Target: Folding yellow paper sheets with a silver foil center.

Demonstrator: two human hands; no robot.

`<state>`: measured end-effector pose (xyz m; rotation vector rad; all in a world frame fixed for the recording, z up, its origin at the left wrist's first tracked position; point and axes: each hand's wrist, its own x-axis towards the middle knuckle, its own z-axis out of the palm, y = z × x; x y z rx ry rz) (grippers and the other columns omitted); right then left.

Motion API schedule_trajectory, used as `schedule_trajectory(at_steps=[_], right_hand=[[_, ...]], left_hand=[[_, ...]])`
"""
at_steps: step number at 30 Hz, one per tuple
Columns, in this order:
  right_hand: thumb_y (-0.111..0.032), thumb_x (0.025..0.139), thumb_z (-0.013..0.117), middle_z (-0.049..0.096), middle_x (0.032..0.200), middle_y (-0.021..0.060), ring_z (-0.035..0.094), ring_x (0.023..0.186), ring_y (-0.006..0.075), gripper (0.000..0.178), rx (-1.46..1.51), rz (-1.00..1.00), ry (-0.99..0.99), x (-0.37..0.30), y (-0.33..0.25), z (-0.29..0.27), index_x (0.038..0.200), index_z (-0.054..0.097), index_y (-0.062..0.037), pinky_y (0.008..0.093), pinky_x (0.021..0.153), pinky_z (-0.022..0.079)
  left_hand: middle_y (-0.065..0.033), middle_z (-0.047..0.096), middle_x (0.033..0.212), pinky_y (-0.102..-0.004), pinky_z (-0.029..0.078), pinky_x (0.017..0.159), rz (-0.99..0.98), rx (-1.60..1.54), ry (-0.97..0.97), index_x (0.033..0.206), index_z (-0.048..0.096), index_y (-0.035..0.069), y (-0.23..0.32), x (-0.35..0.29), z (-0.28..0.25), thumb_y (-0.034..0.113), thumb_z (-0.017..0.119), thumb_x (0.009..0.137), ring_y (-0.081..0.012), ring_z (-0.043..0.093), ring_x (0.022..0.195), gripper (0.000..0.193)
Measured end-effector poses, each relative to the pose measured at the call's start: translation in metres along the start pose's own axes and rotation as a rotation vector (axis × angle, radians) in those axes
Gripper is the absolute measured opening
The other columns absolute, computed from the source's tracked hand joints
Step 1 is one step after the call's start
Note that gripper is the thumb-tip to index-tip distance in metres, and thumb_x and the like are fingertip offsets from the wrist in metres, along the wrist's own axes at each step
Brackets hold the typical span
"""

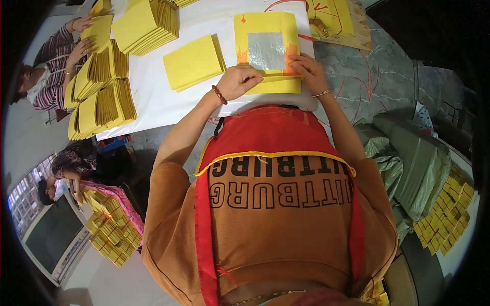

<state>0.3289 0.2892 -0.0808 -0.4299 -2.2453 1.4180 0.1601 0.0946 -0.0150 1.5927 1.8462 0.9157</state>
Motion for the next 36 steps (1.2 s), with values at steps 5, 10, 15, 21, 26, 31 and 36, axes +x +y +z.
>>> schedule_trajectory(at_steps=[5,10,15,21,26,31,36], right_hand=[[-0.021,0.083,0.057,0.066,0.099,0.0052,0.057,0.103,0.0229,0.020,0.014,0.018,0.006,0.002,-0.002,0.001,0.086,0.068,-0.0047,0.0335,0.092,0.041],[-0.022,0.083,0.056,0.066,0.100,0.0048,0.056,0.105,0.0245,0.020,0.067,0.014,0.014,0.000,0.006,0.001,0.089,0.067,-0.0061,0.0339,0.092,0.041],[-0.027,0.082,0.057,0.063,0.107,0.0044,0.056,0.103,0.0269,0.024,-0.205,-0.163,-0.054,-0.002,-0.006,-0.006,0.097,0.065,-0.0103,0.0326,0.088,0.041],[-0.026,0.078,0.061,0.059,0.112,0.0063,0.057,0.100,0.0248,0.027,-0.131,-0.085,-0.051,-0.006,0.006,-0.002,0.102,0.064,-0.0133,0.0324,0.085,0.041],[-0.021,0.078,0.063,0.058,0.112,0.0102,0.057,0.100,0.0228,0.028,0.183,0.388,-0.107,-0.003,-0.006,-0.002,0.104,0.063,-0.0126,0.0331,0.085,0.041],[-0.019,0.074,0.062,0.057,0.114,0.0041,0.050,0.111,0.0276,0.026,-0.301,-0.262,-0.007,0.006,-0.014,-0.022,0.099,0.064,-0.0158,0.0385,0.095,0.033],[-0.018,0.072,0.062,0.057,0.114,0.0023,0.047,0.116,0.0220,0.029,-0.443,-0.295,-0.236,-0.015,-0.051,-0.032,0.101,0.061,-0.0192,0.0404,0.096,0.030]], left_hand=[[-0.0097,0.063,0.074,-0.0313,0.047,0.060,-0.241,-0.150,-0.015,0.082,0.065,0.003,0.002,0.004,0.000,0.017,0.060,0.077,-0.0214,0.059,0.065,0.016],[-0.0080,0.062,0.069,-0.0274,0.045,0.058,-0.323,-0.225,-0.034,0.082,0.065,0.003,-0.005,0.007,-0.001,0.018,0.059,0.078,-0.0151,0.057,0.062,0.017],[-0.0057,0.061,0.067,-0.0255,0.044,0.057,-0.375,-0.313,0.022,0.083,0.065,0.002,-0.012,0.009,0.002,0.018,0.058,0.079,-0.0099,0.055,0.062,0.018],[-0.0100,0.062,0.094,-0.0273,0.046,0.076,-0.366,-0.574,-0.117,0.097,0.062,0.001,0.003,0.004,-0.024,0.023,0.069,0.074,-0.0153,0.057,0.086,0.032],[-0.0135,0.054,0.116,-0.0364,0.038,0.096,0.117,0.232,0.043,0.108,0.059,0.006,-0.019,0.002,-0.033,0.014,0.068,0.072,-0.0309,0.044,0.114,0.038],[-0.0108,0.058,0.109,-0.0363,0.042,0.092,0.192,0.301,0.141,0.107,0.060,0.009,-0.006,0.007,-0.040,-0.001,0.059,0.070,-0.0291,0.050,0.108,0.038],[-0.0106,0.059,0.103,-0.0349,0.045,0.088,0.317,0.448,0.110,0.105,0.060,0.009,0.011,-0.021,-0.022,-0.001,0.055,0.070,-0.0274,0.054,0.100,0.036]])
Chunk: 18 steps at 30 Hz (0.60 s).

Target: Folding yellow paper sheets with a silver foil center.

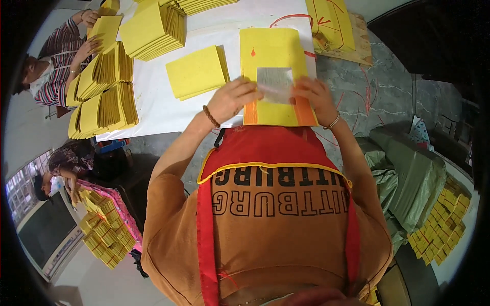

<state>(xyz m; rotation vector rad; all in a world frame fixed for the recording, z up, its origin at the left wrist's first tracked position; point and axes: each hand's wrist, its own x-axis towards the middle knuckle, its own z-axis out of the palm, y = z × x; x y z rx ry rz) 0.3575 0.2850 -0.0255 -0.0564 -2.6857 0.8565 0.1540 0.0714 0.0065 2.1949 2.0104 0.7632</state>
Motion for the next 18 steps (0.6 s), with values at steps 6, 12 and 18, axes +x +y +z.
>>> schedule_trajectory(at_steps=[6,12,18], right_hand=[[-0.022,0.077,0.061,0.064,0.089,0.0059,0.059,0.087,0.0179,0.027,0.319,0.208,0.024,0.004,-0.005,0.015,0.102,0.060,-0.0110,0.0342,0.075,0.041],[-0.025,0.081,0.061,0.063,0.070,0.0072,0.056,0.058,0.0150,0.039,0.488,0.603,0.231,0.017,0.007,0.040,0.114,0.052,-0.0056,0.0260,0.055,0.043],[-0.015,0.079,0.062,0.064,0.077,0.0055,0.060,0.069,0.0115,0.047,0.527,0.662,0.285,0.032,-0.016,0.027,0.122,0.047,-0.0076,0.0243,0.061,0.045]], left_hand=[[-0.0162,0.057,0.076,-0.0397,0.045,0.061,-0.455,-0.247,0.156,0.096,0.057,0.002,0.012,-0.006,0.028,0.017,0.050,0.088,-0.0328,0.056,0.070,0.018],[-0.0173,0.054,0.060,-0.0376,0.042,0.050,-0.875,-0.474,0.171,0.087,0.054,-0.001,-0.008,0.001,0.050,0.026,0.048,0.089,-0.0303,0.053,0.051,0.027],[-0.0083,0.057,0.060,-0.0294,0.041,0.047,-1.003,-0.812,0.314,0.102,0.052,-0.002,-0.004,0.003,0.056,0.011,0.053,0.084,-0.0151,0.052,0.050,0.022]])
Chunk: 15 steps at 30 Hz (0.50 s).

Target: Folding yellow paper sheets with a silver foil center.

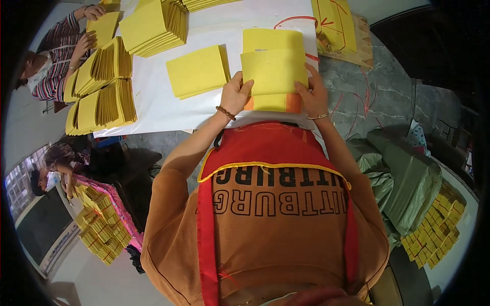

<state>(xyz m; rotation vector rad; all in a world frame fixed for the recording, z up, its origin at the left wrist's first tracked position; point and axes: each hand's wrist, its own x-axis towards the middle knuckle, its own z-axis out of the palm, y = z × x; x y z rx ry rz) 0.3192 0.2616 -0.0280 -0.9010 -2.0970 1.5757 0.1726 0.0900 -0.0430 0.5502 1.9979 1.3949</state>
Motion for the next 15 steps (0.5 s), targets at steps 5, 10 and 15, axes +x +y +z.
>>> schedule_trajectory(at_steps=[5,10,15], right_hand=[[-0.010,0.078,0.062,0.064,0.085,0.0065,0.060,0.077,0.0101,0.036,0.072,-0.038,0.013,0.005,0.032,0.004,0.113,0.055,-0.0058,0.0229,0.066,0.046],[-0.012,0.076,0.063,0.062,0.076,0.0035,0.056,0.067,0.0090,0.027,0.109,0.042,0.025,0.008,0.036,0.005,0.102,0.060,-0.0049,0.0228,0.061,0.044],[-0.014,0.074,0.063,0.058,0.068,0.0029,0.051,0.059,0.0096,0.027,0.029,0.062,0.062,0.009,0.040,0.009,0.099,0.061,-0.0065,0.0245,0.056,0.041]], left_hand=[[-0.0074,0.057,0.061,-0.0286,0.041,0.046,0.060,-0.091,0.075,0.129,0.034,0.001,0.001,0.003,0.004,0.007,0.053,0.083,-0.0141,0.051,0.049,0.050],[-0.0096,0.056,0.059,-0.0314,0.041,0.047,-0.005,-0.004,0.031,0.135,0.020,0.004,0.004,0.008,0.002,0.011,0.055,0.080,-0.0181,0.052,0.049,0.065],[-0.0109,0.054,0.058,-0.0342,0.042,0.048,0.022,0.205,-0.012,0.135,0.021,0.005,0.020,0.009,-0.005,0.015,0.056,0.080,-0.0247,0.054,0.050,0.066]])
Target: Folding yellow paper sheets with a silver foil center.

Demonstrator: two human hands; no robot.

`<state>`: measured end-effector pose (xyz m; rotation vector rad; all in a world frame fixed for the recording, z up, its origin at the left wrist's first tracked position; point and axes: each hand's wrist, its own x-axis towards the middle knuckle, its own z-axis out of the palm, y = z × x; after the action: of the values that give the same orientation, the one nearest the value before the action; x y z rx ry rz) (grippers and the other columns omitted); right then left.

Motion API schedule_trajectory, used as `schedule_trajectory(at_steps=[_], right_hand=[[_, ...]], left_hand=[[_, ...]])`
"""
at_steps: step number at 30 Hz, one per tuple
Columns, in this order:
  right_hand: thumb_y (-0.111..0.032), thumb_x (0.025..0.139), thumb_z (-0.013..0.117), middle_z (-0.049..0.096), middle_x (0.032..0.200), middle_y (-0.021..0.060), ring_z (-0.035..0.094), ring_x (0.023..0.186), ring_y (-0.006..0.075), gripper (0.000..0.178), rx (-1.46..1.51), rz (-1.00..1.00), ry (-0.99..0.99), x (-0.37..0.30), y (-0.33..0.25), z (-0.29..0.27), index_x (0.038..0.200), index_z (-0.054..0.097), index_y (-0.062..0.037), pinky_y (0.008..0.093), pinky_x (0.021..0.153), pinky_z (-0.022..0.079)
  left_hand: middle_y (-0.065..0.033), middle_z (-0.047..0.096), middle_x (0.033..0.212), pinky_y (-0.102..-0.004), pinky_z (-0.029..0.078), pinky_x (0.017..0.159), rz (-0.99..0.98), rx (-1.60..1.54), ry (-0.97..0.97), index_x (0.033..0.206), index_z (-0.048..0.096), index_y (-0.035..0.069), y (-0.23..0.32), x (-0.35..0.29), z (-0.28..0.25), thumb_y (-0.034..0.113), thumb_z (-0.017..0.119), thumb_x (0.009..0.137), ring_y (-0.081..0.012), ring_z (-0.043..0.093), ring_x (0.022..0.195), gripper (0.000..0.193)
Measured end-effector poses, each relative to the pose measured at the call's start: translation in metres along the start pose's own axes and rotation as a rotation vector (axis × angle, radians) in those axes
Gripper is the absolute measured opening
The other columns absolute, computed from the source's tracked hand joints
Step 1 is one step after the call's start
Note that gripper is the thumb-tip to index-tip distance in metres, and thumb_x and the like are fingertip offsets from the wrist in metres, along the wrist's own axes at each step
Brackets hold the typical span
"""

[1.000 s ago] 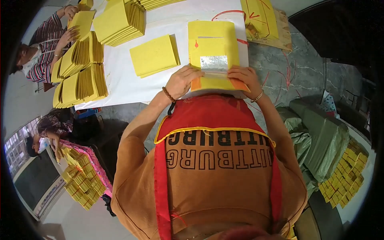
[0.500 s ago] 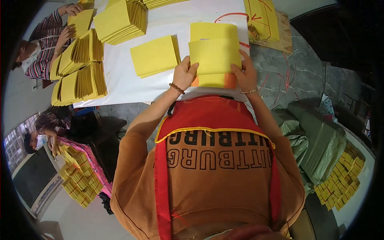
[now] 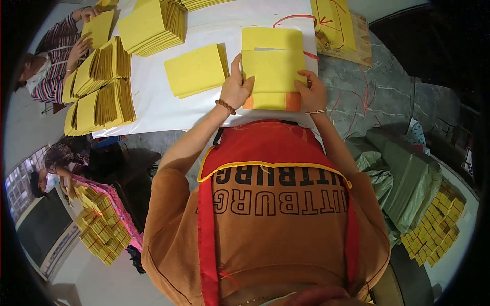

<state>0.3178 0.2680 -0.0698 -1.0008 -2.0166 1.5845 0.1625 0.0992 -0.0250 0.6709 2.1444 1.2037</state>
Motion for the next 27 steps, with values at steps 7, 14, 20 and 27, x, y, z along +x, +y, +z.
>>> schedule_trajectory(at_steps=[7,14,20,27], right_hand=[[-0.015,0.073,0.063,0.058,0.068,0.0052,0.053,0.058,0.0119,0.027,-0.037,0.025,0.001,0.003,0.006,0.000,0.099,0.061,-0.0066,0.0269,0.056,0.042],[-0.018,0.073,0.064,0.062,0.084,0.0082,0.058,0.070,0.0161,0.027,-0.042,0.070,-0.047,0.000,-0.012,-0.004,0.097,0.062,-0.0069,0.0269,0.062,0.044],[-0.030,0.083,0.054,0.040,0.133,0.0080,0.037,0.122,0.0253,0.039,-0.847,-0.651,0.109,0.000,-0.040,0.004,0.119,0.053,-0.0156,0.0547,0.096,0.026],[-0.037,0.090,0.040,0.030,0.141,0.0013,0.023,0.132,0.0245,0.046,-0.913,-0.470,-0.113,0.010,-0.015,0.013,0.131,0.039,-0.0174,0.0648,0.099,0.012]], left_hand=[[-0.0125,0.052,0.113,-0.0446,0.041,0.080,0.540,0.747,0.040,0.129,0.039,0.011,0.045,-0.002,-0.005,0.026,0.060,0.080,-0.0281,0.050,0.101,0.055],[-0.0094,0.032,0.140,-0.0469,0.020,0.105,0.846,0.915,-0.157,0.133,0.038,0.019,0.005,0.003,0.038,0.053,0.045,0.084,-0.0289,0.024,0.131,0.060],[-0.0098,0.030,0.140,-0.0486,0.019,0.104,0.806,0.963,-0.199,0.131,0.039,0.017,0.001,0.004,0.040,0.051,0.044,0.085,-0.0296,0.022,0.131,0.058],[-0.0208,0.032,0.135,-0.0453,0.026,0.100,0.744,0.745,-0.120,0.127,0.040,0.002,0.007,0.007,0.034,0.037,0.059,0.077,-0.0345,0.029,0.125,0.064]])
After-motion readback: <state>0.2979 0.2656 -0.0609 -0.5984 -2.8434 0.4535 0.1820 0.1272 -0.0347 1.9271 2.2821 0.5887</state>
